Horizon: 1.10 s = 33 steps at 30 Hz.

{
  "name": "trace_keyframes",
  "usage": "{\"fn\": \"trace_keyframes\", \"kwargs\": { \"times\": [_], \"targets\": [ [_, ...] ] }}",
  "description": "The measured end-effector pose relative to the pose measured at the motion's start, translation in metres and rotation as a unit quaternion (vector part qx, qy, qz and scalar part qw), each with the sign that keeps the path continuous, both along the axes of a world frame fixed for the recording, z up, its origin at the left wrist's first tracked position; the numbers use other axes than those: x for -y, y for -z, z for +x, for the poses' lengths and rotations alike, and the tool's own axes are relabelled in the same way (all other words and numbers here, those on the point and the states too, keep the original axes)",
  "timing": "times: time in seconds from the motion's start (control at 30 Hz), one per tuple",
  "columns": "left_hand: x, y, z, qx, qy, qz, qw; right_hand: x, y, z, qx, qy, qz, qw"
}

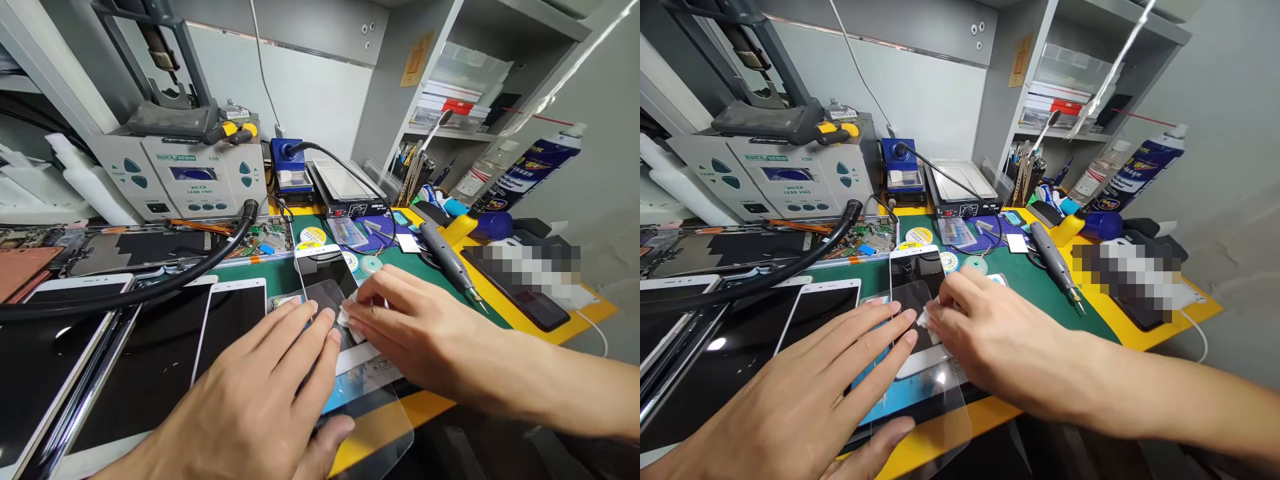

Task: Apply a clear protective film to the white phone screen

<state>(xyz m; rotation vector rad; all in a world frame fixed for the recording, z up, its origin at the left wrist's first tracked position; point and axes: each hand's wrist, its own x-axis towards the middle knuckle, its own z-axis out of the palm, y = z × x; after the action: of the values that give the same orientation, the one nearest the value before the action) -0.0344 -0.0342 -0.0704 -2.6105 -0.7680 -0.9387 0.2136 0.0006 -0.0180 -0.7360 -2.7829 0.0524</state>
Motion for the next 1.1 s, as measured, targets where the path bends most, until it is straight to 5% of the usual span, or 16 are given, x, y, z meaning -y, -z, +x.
{"fn": "trace_keyframes", "kwargs": {
  "times": [0.1, 0.2, 0.37, 0.67, 0.9, 1.1],
  "targets": [
    [0.003, -0.009, -0.001, -0.036, -0.008, -0.034, 0.999, 0.007, -0.006, 0.003, 0.023, -0.003, -0.043, 0.999],
    [0.004, -0.014, 0.0, -0.038, -0.002, -0.041, 0.998, 0.0, -0.009, -0.002, 0.038, 0.007, -0.008, 0.999],
    [0.003, -0.01, 0.0, -0.035, -0.003, -0.039, 0.999, -0.005, -0.002, -0.008, 0.062, -0.007, 0.088, 0.994],
    [0.004, -0.011, 0.0, -0.031, -0.004, -0.035, 0.999, 0.003, -0.001, -0.011, 0.073, 0.061, 0.1, 0.99],
    [0.002, -0.009, 0.002, -0.027, -0.009, -0.038, 0.999, 0.013, -0.009, -0.011, 0.081, 0.034, 0.036, 0.995],
    [0.005, -0.008, 0.0, -0.021, -0.01, -0.032, 0.999, 0.001, -0.008, -0.015, 0.05, 0.056, 0.071, 0.995]
  ]
}}
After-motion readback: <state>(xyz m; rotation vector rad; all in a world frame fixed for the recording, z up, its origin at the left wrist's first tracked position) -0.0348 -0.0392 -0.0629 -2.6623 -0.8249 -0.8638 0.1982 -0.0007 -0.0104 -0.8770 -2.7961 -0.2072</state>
